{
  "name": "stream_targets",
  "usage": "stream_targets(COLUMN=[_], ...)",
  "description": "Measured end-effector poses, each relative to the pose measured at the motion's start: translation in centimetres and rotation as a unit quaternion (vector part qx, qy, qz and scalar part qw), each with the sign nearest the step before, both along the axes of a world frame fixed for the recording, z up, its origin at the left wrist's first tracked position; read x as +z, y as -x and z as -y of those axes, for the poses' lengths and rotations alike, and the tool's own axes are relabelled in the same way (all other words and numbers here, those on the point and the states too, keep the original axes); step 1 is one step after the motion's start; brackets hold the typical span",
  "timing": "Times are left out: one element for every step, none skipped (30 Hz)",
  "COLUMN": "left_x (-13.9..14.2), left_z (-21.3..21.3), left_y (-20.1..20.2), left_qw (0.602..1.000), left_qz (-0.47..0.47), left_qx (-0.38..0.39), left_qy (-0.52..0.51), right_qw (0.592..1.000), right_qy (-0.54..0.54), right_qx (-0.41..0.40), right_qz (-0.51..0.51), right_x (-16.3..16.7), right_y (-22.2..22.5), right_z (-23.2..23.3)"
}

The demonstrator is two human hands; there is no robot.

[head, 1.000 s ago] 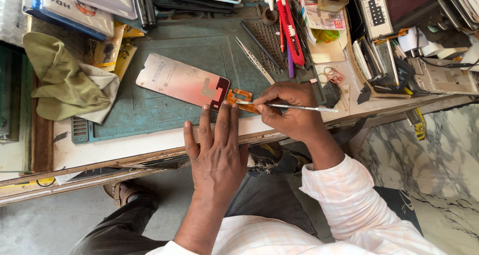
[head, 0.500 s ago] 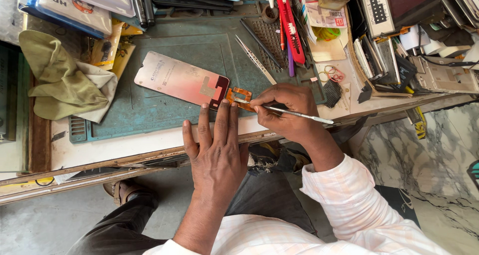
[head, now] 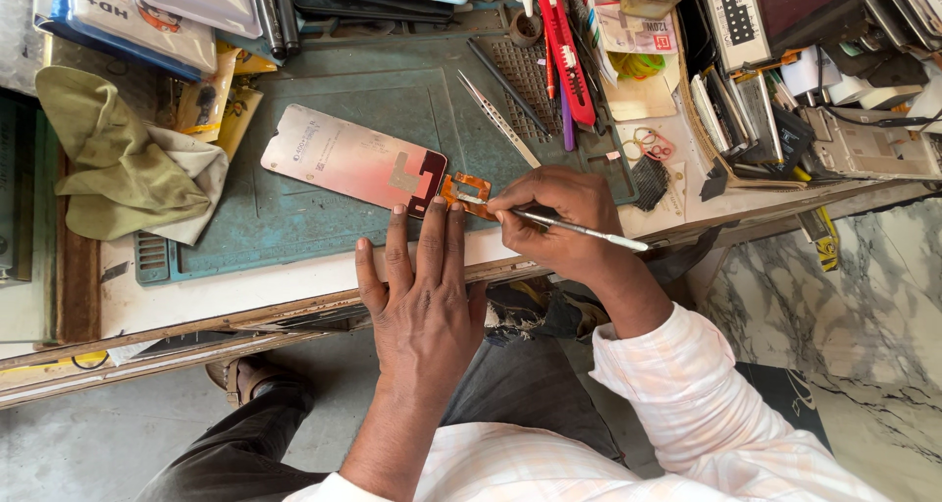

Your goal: The person uses a metal spudger to carefully pry and lift a flexible ribbon cable from a smartphone screen assembly. They then reposition the cable and continue to adjust its placement with the tool.

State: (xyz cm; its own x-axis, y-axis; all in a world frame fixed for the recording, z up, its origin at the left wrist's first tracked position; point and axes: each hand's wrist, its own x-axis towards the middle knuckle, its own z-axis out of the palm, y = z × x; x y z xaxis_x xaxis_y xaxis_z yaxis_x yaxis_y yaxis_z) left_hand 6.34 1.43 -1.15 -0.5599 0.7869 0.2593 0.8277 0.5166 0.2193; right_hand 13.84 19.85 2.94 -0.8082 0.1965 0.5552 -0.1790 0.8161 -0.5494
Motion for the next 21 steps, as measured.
stream_targets(left_x=[0.0,0.0,0.0,0.0,0.0,0.0,0.0,0.0,0.0,0.1,0.1,0.2,0.2,0.2,0.2,0.2,0.2,0.2,0.2,0.3,0.3], left_z=[0.0,0.0,0.0,-0.1,-0.1,-0.1,-0.1,-0.1,-0.1,-0.1,-0.1,0.0,-0.1,0.0,0.0,-0.1,-0.1,-0.1,-0.1,-0.1,-0.1], left_y=[0.0,0.0,0.0,0.0,0.0,-0.1,-0.1,0.0,0.0,0.0,0.1,0.1,0.1,0.1,0.2,0.2,0.1,0.1,0.1,0.1,0.1], left_qw=[1.0,1.0,1.0,1.0,1.0,1.0,1.0,1.0,1.0,1.0,1.0,1.0,1.0,1.0,1.0,1.0,1.0,1.0,1.0,1.0,1.0], left_qz=[0.003,0.007,0.006,0.005,0.004,0.007,0.009,0.01,0.007,0.003,-0.001,-0.002,-0.003,-0.004,-0.007,-0.009,-0.011,-0.01,-0.009,-0.008,-0.003], left_qx=[0.001,0.001,0.002,0.002,0.003,0.004,0.006,0.007,0.006,0.006,0.006,0.005,0.004,0.005,0.006,0.007,0.007,0.008,0.007,0.006,0.006], left_qy=[0.003,0.006,0.003,0.0,-0.003,-0.006,-0.009,-0.013,-0.011,-0.009,-0.007,-0.007,-0.007,-0.007,-0.007,-0.008,-0.009,-0.009,-0.009,-0.009,-0.01], right_qw=[1.0,1.0,1.0,1.0,1.0,1.0,1.0,1.0,1.0,0.999,0.996,0.991,0.991,0.99,0.989,0.991,0.993,0.994,0.996,0.997,0.998], right_qy=[-0.002,-0.003,-0.005,-0.01,-0.015,-0.02,-0.016,-0.012,-0.008,0.036,0.081,0.126,0.131,0.136,0.141,0.128,0.115,0.102,0.083,0.065,0.046], right_qx=[0.0,0.001,0.001,0.0,-0.002,-0.004,0.0,0.003,0.006,-0.003,-0.011,-0.02,-0.023,-0.026,-0.028,-0.028,-0.028,-0.028,-0.033,-0.038,-0.042], right_qz=[-0.001,-0.002,-0.002,-0.003,-0.004,-0.004,-0.007,-0.009,-0.012,0.004,0.019,0.035,0.031,0.028,0.025,0.021,0.017,0.012,0.011,0.009,0.007], right_x=[0.1,0.1,0.1,0.2,0.1,0.1,0.0,-0.1,-0.2,-0.4,-0.5,-0.7,-0.8,-0.9,-1.0,-1.1,-1.1,-1.1,-1.0,-0.9,-0.8], right_y=[0.1,0.1,0.1,0.1,0.1,0.0,0.0,0.0,-0.1,-0.2,-0.2,-0.2,-0.3,-0.3,-0.3,-0.3,-0.2,-0.1,-0.1,0.0,0.1], right_z=[0.0,0.1,0.1,0.1,0.2,0.2,0.2,0.2,0.2,0.1,0.0,0.0,0.0,0.0,0.0,0.0,0.0,0.0,0.1,0.2,0.2])
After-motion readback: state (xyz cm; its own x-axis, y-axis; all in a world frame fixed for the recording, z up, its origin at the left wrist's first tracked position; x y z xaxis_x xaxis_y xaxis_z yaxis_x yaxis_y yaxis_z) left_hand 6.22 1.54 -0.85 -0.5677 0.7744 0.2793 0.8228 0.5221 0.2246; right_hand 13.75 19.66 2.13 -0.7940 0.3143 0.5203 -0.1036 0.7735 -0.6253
